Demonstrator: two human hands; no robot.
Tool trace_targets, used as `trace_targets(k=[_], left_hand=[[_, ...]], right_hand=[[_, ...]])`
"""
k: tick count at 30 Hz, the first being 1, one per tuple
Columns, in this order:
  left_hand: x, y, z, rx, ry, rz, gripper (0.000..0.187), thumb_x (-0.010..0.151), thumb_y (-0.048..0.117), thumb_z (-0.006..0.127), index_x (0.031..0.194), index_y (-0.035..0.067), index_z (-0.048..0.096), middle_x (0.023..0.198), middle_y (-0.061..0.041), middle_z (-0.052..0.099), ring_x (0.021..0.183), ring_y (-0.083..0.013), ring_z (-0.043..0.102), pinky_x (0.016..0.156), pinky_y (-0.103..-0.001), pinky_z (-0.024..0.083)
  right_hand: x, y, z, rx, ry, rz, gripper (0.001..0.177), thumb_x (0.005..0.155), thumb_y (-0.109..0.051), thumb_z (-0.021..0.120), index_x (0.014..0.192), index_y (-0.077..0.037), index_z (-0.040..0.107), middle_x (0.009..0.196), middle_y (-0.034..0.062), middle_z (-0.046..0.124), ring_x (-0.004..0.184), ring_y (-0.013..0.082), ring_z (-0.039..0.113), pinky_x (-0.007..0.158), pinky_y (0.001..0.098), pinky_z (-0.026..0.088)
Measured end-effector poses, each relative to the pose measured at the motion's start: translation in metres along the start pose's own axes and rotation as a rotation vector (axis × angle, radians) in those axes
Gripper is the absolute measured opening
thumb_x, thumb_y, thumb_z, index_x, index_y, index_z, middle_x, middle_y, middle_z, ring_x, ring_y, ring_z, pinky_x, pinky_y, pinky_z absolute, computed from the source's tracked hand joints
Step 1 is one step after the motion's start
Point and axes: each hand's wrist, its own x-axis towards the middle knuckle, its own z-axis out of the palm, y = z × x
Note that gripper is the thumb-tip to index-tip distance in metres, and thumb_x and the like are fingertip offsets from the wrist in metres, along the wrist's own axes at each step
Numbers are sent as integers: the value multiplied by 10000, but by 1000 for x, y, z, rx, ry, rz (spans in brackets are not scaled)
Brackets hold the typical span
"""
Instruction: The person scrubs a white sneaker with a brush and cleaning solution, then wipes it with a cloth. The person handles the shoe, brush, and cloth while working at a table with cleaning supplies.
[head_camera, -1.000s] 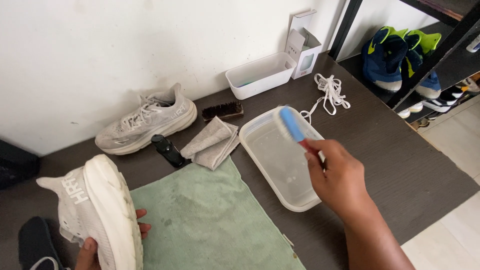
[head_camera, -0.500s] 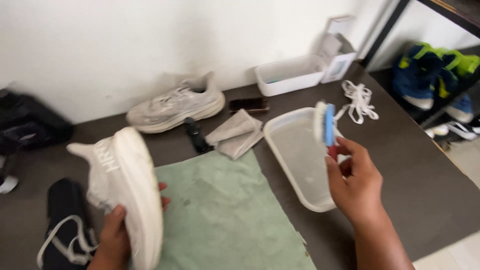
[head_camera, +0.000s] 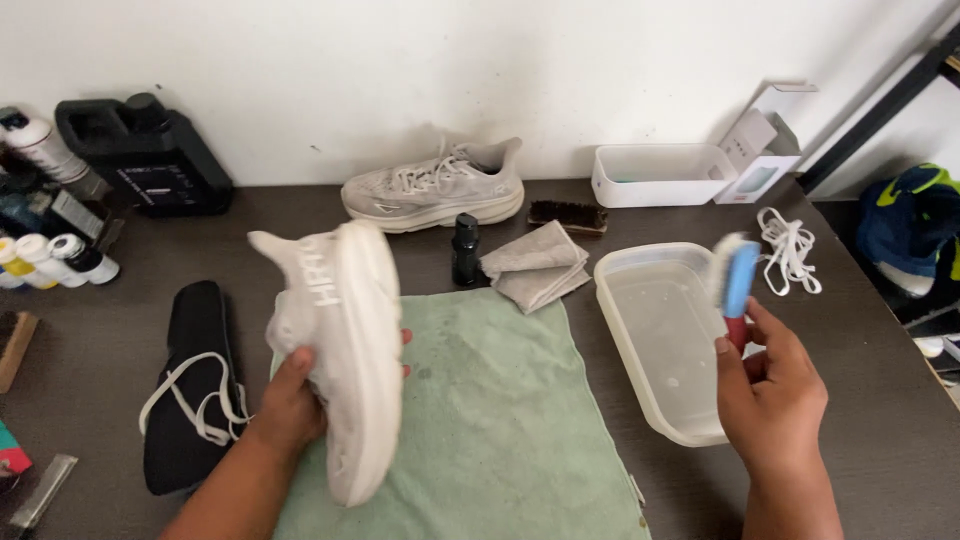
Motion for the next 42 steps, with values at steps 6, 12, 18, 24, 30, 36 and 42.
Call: trace_targets(k=[6, 12, 18, 24, 30, 36, 42], left_hand=[[-18, -18, -65, 299, 670, -129, 683, 758, 271, 677, 1377, -5, 593, 1230, -213, 694, 1107, -381, 668, 976, -529, 534], [-11, -11, -34, 117, 397, -309, 774, 821, 470, 611, 1377, -67, 563, 1167, -373, 696, 979, -462, 703, 840, -543, 571], [-5, -14, -18, 200, 788, -303, 621, 832, 346, 547, 1343, -2, 597, 1107, -275, 682, 959, -446, 656, 858, -562, 528], [-3, -23, -3, 485, 779, -336, 448, 840, 265, 603, 1086, -96, 703, 881, -253, 749, 743, -393, 713, 663, -490, 562], [-4, -28, -1, 225, 1039, -339, 525, 855, 354, 568, 1205, -22, 679, 1037, -216, 695, 928, -398, 653, 856, -486, 514], [-4, -29, 15, 41, 544, -339, 979, 718, 589, 651, 1492, 13, 481, 1333, -305, 619, 1147, -562, 634, 853, -662, 559], [-13, -35, -5, 122, 699, -467, 772, 754, 384, 652, 1356, -93, 576, 1177, -318, 682, 997, -474, 674, 826, -576, 572]], right_hand=[[-4, 6, 8, 87, 126, -127, 520, 1006, -39, 698, 1507, 74, 622, 1184, 103, 664, 698, 176, 496, 791, 354, 481], [0, 5, 2, 11, 28, -56, 525, 997, -117, 697, 1508, -7, 655, 1134, 64, 663, 662, 163, 506, 752, 321, 457], [0, 8, 5, 19, 53, -87, 489, 983, -76, 700, 1464, 7, 679, 1131, 65, 663, 673, 161, 485, 754, 326, 466], [1, 3, 3, -22, 30, -58, 497, 951, -104, 697, 1444, -37, 686, 1114, 38, 659, 690, 163, 499, 753, 353, 467], [0, 3, 3, 53, 68, -37, 472, 950, -98, 711, 1413, -13, 678, 1135, 36, 672, 681, 152, 488, 755, 337, 468], [4, -7, -4, 41, -18, 154, 438, 888, -140, 684, 1323, -94, 694, 1087, -26, 675, 651, 144, 504, 765, 325, 461], [-1, 6, 1, 17, -53, 168, 341, 846, -151, 658, 1180, -152, 727, 776, -31, 605, 692, 145, 541, 766, 327, 454]])
